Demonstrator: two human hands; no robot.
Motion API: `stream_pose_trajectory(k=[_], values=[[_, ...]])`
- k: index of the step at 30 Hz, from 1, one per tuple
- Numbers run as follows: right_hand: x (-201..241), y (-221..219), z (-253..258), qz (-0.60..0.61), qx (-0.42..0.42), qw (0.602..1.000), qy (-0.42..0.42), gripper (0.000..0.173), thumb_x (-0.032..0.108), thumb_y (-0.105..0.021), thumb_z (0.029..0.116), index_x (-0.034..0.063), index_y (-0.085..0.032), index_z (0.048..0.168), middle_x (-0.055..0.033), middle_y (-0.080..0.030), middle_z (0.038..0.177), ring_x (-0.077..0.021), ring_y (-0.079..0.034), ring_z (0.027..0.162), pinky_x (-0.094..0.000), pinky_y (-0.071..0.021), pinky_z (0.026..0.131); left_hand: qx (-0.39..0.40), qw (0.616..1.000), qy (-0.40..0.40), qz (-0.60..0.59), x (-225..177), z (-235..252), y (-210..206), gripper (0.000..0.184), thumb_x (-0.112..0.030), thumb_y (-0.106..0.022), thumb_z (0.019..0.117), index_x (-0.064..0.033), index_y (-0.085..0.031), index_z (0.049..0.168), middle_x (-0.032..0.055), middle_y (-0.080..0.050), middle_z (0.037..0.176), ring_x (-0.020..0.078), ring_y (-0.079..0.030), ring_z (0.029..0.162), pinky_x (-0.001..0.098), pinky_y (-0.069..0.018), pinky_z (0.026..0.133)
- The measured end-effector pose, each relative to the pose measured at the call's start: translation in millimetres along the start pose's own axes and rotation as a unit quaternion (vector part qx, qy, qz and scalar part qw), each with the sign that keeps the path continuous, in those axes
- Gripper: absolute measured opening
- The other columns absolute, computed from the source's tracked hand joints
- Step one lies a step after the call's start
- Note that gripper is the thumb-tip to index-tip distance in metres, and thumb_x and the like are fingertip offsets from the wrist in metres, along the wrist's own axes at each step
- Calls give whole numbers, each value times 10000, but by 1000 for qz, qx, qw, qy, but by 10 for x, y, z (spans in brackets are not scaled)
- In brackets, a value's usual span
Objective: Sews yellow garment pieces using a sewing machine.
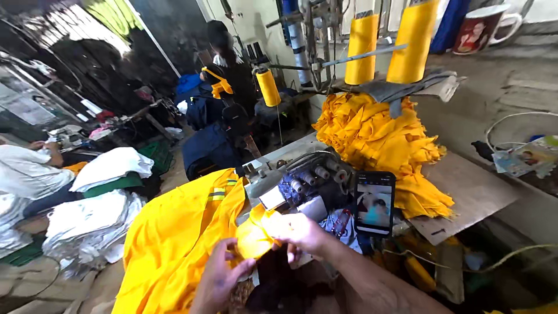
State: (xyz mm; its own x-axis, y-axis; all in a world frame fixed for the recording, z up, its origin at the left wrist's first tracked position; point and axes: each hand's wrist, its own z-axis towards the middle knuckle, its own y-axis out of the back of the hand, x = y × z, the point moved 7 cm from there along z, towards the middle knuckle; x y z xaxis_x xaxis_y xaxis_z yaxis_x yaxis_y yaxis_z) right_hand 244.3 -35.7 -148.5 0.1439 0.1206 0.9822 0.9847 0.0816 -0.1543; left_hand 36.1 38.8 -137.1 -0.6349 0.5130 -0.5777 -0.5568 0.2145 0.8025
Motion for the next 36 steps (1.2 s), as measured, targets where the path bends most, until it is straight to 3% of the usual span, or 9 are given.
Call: stream_pose_trajectory(k=[2, 4, 7, 13, 18, 23, 26, 30, 36], values=[[59, 28, -2, -64, -28, 995, 76, 247, 256, -681, 988, 50, -706, 1122, -43, -725, 941, -103, -677, 668, -288, -599, 627, 11, 1000, 15, 4, 172, -79, -29, 282, -213, -725, 875, -13, -654, 1060, 113, -680, 923, 221, -673, 780, 433, -581, 718], [125, 62, 22, -115, -45, 983, 138, 238, 238, -716, 957, 53, -728, 1105, -53, -708, 992, -115, -681, 757, -303, -605, 693, -39, 989, -19, 141, 47, -10, 265, 143, -101, -607, 921, -16, -700, 989, 128, -701, 883, 289, -692, 792, 526, -572, 708], [42, 130, 43, -149, -65, 982, 98, 235, 242, -730, 956, 36, -719, 1067, -71, -701, 805, -139, -646, 601, -320, -580, 598, -66, 966, -9, 252, -144, 126, 627, 180, -71, -642, 950, -56, -736, 1103, 191, -689, 1132, 433, -653, 1055, 670, -487, 870], [7, 126, 10, -61, -48, 996, 50, 202, 210, -677, 1000, 11, -689, 969, -71, -682, 740, -133, -647, 580, -282, -578, 586, -4, 949, -249, 196, -843, 326, 152, 225, 11, -627, 888, -121, -766, 1006, 55, -740, 991, 258, -710, 940, 526, -565, 839], [-77, 53, -83, -17, 3, 1000, -25, 176, 197, -646, 1008, 44, -652, 1096, -26, -674, 806, -95, -627, 567, -262, -572, 562, 33, 919, -296, 260, -775, 570, 110, 363, 83, -651, 834, -180, -778, 1050, 8, -738, 1058, 273, -665, 994, 555, -498, 845], [43, 94, -75, 15, 27, 997, 67, 180, 214, -655, 1007, 46, -708, 1044, -43, -742, 885, -115, -716, 764, -266, -601, 663, 4, 932, -305, 194, -651, 488, 383, 228, -30, -596, 879, -178, -760, 934, -20, -716, 1029, 197, -672, 976, 480, -544, 800], [26, 20, -34, 71, 55, 994, 63, 154, 193, -573, 1041, 54, -639, 1052, -71, -718, 836, -150, -709, 663, -297, -615, 621, 45, 924, -314, 213, -577, 468, 115, 217, -87, -646, 920, -185, -774, 1065, 23, -701, 1060, 222, -681, 962, 482, -560, 804], [-75, -17, -46, 124, 66, 988, 62, 152, 194, -580, 1034, 70, -624, 1112, -72, -714, 883, -138, -690, 630, -289, -614, 621, 25, 928, -309, 205, -464, 617, -3, 149, -154, -652, 960, -175, -788, 1019, 23, -704, 984, 203, -686, 870, 449, -556, 745], [73, 151, -111, 81, -42, 982, 165, 223, 124, -639, 981, 22, -681, 1174, -87, -738, 1019, -161, -721, 860, -321, -621, 753, 100, 943, -313, 51, -785, 598, 299, 134, -144, -620, 979, -140, -744, 928, -51, -708, 1116, 64, -681, 978, 326, -597, 860]])
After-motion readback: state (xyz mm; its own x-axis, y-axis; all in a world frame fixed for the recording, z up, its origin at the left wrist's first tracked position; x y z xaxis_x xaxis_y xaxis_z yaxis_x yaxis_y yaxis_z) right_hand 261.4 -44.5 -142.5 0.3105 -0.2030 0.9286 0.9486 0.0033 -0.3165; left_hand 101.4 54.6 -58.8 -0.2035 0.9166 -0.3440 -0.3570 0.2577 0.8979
